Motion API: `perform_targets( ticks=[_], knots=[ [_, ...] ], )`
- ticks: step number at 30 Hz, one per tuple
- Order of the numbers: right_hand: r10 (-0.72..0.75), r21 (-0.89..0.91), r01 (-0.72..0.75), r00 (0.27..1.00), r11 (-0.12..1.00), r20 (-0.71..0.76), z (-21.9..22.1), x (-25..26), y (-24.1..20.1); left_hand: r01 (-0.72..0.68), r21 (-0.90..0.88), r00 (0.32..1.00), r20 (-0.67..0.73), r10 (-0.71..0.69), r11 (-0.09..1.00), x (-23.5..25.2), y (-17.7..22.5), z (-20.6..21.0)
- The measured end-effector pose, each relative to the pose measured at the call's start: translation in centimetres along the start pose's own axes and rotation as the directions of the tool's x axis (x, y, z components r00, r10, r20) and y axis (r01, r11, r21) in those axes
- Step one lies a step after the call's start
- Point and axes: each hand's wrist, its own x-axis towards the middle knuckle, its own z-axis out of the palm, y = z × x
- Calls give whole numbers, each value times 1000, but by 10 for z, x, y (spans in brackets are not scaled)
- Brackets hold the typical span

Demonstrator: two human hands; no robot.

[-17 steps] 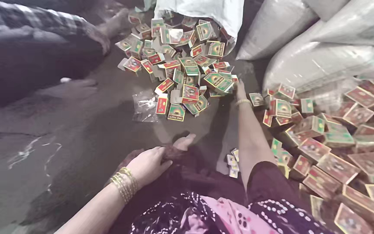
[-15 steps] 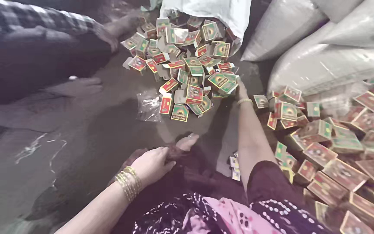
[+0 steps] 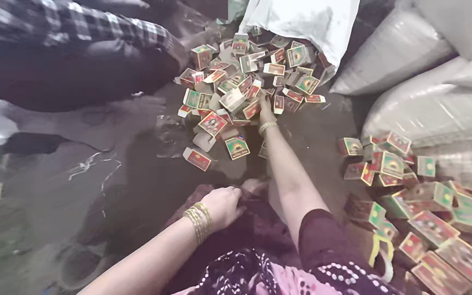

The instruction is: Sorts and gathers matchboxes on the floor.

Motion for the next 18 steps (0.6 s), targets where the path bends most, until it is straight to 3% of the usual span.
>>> perform_targets(
  ticks=[5,8,11,13,15,18],
  knots=[
    [-77,-261,55,994,964,-73,-46,-57,-22,-61,-76,997,-48,58,995,-1,-8,2],
    [-75,-414,1,984,910,-162,-82,-95,8,-139,-195,964,-251,88,971,-7,-12,2],
    [19,-396,-113,972,911,-234,-95,-118,49,-151,-273,932,-361,44,950,-9,-12,1],
    [60,-286,-110,982,952,-179,-88,-126,65,-127,-264,947,-318,38,956,-9,-12,2],
    [107,-168,-108,994,980,-14,-74,-131,66,-97,-239,966,-256,34,966,-9,-12,2],
    [163,-168,-144,981,975,103,-71,-137,47,-98,-233,963,-269,33,968,-8,-13,2]
  ],
)
